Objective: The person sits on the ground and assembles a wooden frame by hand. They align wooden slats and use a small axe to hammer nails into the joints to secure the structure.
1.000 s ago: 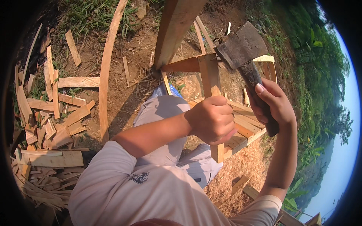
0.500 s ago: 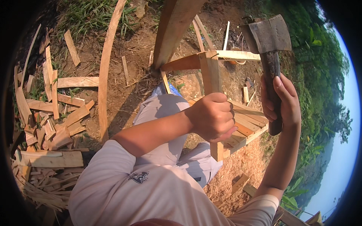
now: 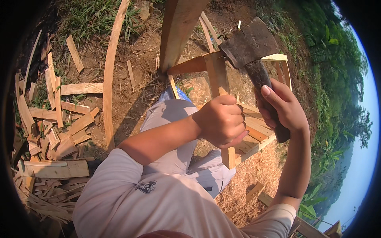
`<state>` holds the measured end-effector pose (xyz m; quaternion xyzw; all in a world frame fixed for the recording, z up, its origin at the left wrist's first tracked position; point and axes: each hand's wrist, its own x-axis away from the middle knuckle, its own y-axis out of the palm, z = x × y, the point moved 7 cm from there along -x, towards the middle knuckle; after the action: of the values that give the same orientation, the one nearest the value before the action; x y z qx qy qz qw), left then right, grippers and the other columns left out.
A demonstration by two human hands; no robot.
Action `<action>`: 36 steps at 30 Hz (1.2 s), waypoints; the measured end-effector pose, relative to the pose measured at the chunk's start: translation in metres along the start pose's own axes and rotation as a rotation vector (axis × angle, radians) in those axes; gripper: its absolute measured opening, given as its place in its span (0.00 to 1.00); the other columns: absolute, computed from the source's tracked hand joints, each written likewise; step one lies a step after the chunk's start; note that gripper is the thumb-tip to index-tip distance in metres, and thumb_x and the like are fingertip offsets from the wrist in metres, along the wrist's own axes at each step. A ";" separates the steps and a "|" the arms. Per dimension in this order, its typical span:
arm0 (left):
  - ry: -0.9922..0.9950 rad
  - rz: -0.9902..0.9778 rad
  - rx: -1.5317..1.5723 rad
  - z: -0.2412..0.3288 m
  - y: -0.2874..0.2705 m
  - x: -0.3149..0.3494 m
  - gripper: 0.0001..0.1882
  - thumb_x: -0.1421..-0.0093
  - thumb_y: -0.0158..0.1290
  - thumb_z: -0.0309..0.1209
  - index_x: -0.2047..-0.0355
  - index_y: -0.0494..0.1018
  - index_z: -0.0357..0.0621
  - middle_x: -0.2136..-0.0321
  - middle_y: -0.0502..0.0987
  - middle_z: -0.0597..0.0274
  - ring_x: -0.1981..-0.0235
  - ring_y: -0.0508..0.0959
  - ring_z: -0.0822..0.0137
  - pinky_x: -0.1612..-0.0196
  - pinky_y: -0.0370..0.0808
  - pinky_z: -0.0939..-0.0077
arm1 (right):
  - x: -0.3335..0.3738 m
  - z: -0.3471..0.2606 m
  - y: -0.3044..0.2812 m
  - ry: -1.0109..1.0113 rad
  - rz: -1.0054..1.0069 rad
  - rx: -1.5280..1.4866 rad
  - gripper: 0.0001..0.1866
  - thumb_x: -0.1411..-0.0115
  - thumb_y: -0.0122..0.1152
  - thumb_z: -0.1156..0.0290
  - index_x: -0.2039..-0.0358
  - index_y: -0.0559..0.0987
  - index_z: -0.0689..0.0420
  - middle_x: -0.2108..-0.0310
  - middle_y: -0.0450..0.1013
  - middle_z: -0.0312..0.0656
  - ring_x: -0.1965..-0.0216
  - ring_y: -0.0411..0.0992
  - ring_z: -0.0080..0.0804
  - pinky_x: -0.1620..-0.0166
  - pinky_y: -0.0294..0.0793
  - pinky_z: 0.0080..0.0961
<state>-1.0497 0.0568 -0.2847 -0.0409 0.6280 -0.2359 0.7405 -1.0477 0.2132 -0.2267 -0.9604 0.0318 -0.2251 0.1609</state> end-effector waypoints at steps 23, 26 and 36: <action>0.012 0.042 0.002 0.002 -0.001 0.001 0.15 0.49 0.64 0.35 0.86 0.70 0.50 0.85 0.69 0.69 0.79 0.71 0.65 0.68 0.64 0.68 | 0.000 0.017 0.017 -0.079 -0.059 -0.121 0.16 0.22 0.52 0.56 0.57 0.71 0.57 0.80 0.66 0.33 0.86 0.60 0.17 0.84 0.60 0.19; 0.007 0.029 -0.003 -0.001 -0.003 0.000 0.15 0.50 0.64 0.35 0.86 0.70 0.50 0.85 0.69 0.69 0.79 0.71 0.65 0.67 0.65 0.68 | 0.006 0.005 -0.002 -0.207 0.040 -0.253 0.18 0.22 0.52 0.55 0.56 0.72 0.59 0.81 0.66 0.34 0.87 0.60 0.18 0.86 0.60 0.19; -0.009 0.005 0.014 0.002 0.001 0.003 0.15 0.49 0.64 0.35 0.85 0.71 0.51 0.84 0.69 0.69 0.77 0.72 0.66 0.67 0.67 0.69 | 0.012 0.004 -0.004 -0.211 0.026 -0.182 0.20 0.23 0.54 0.54 0.54 0.72 0.61 0.80 0.68 0.37 0.88 0.60 0.18 0.86 0.60 0.18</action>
<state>-1.0473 0.0560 -0.2870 -0.0352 0.6229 -0.2384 0.7443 -1.0353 0.2166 -0.2236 -0.9889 0.0476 -0.1170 0.0784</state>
